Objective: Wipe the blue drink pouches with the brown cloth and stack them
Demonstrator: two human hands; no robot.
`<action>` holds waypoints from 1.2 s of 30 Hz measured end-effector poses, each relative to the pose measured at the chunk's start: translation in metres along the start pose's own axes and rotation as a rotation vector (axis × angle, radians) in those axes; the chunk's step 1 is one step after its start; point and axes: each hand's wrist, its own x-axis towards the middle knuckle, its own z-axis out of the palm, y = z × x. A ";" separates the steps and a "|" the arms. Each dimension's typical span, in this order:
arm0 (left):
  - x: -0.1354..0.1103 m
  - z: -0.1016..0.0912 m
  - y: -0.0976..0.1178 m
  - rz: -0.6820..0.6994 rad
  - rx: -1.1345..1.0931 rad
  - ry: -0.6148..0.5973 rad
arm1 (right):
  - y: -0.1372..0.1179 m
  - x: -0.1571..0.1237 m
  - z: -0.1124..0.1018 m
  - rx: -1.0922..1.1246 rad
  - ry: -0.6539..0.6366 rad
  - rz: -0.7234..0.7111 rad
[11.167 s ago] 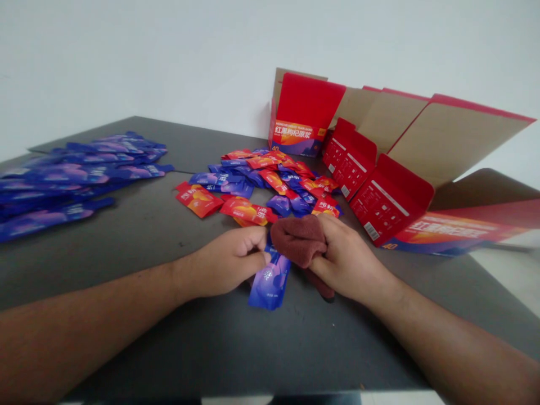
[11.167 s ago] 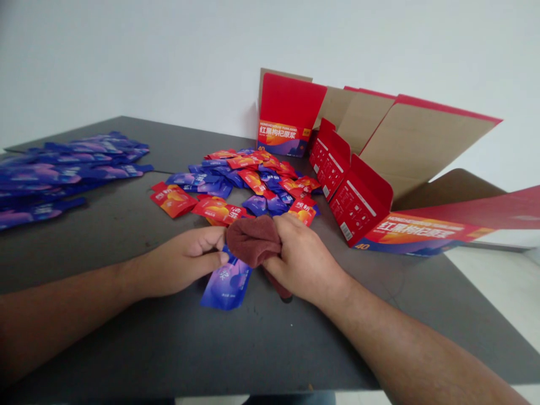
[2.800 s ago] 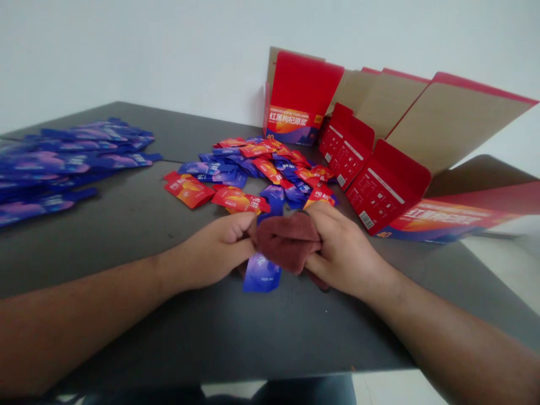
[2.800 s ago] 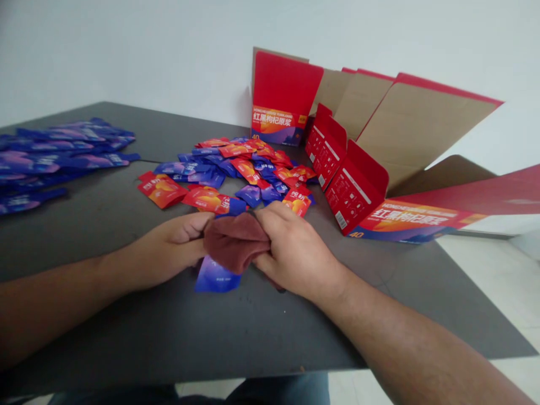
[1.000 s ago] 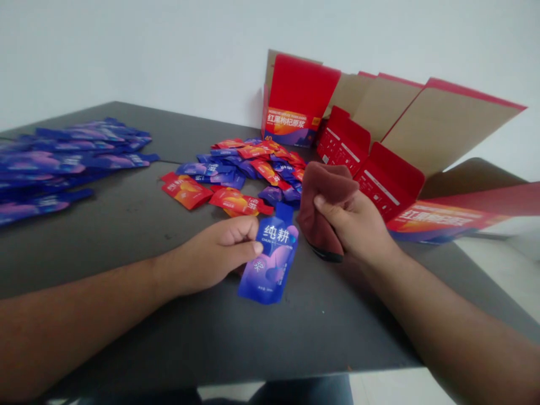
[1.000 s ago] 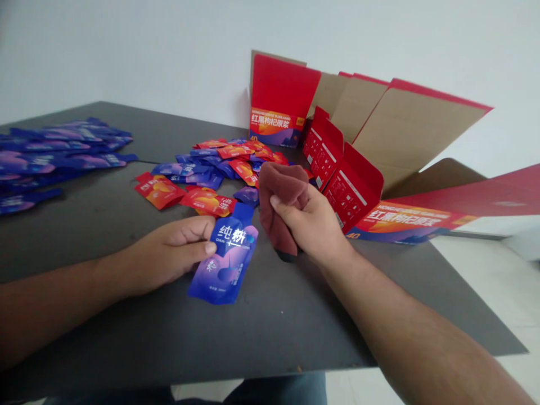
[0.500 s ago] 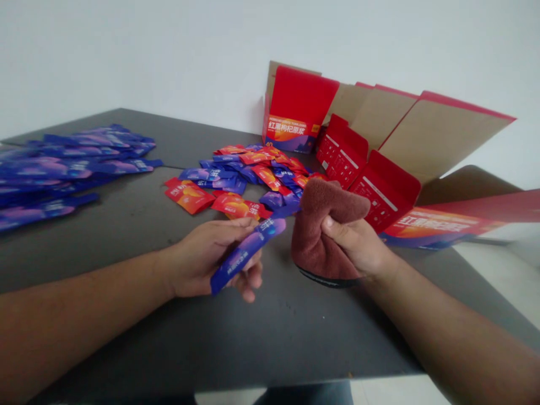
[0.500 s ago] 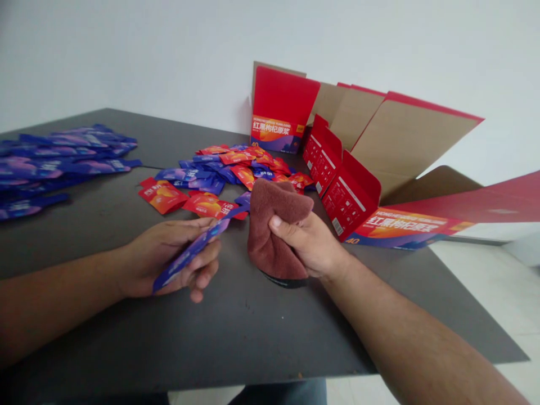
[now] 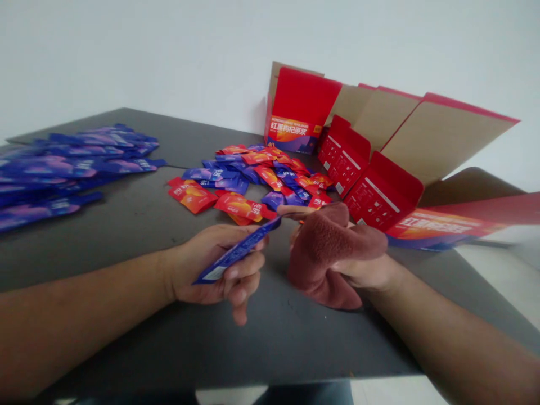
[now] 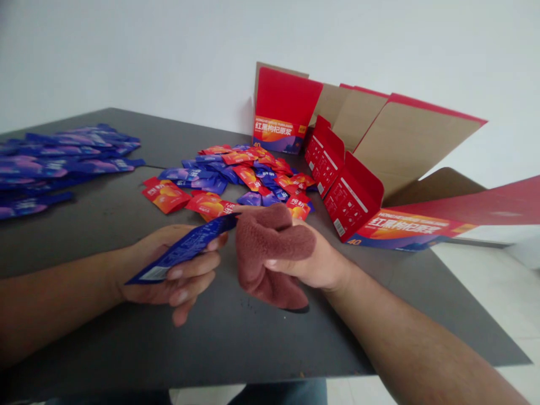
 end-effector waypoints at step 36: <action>0.007 -0.003 -0.001 0.483 1.543 0.749 | -0.004 0.007 0.011 0.100 0.137 0.100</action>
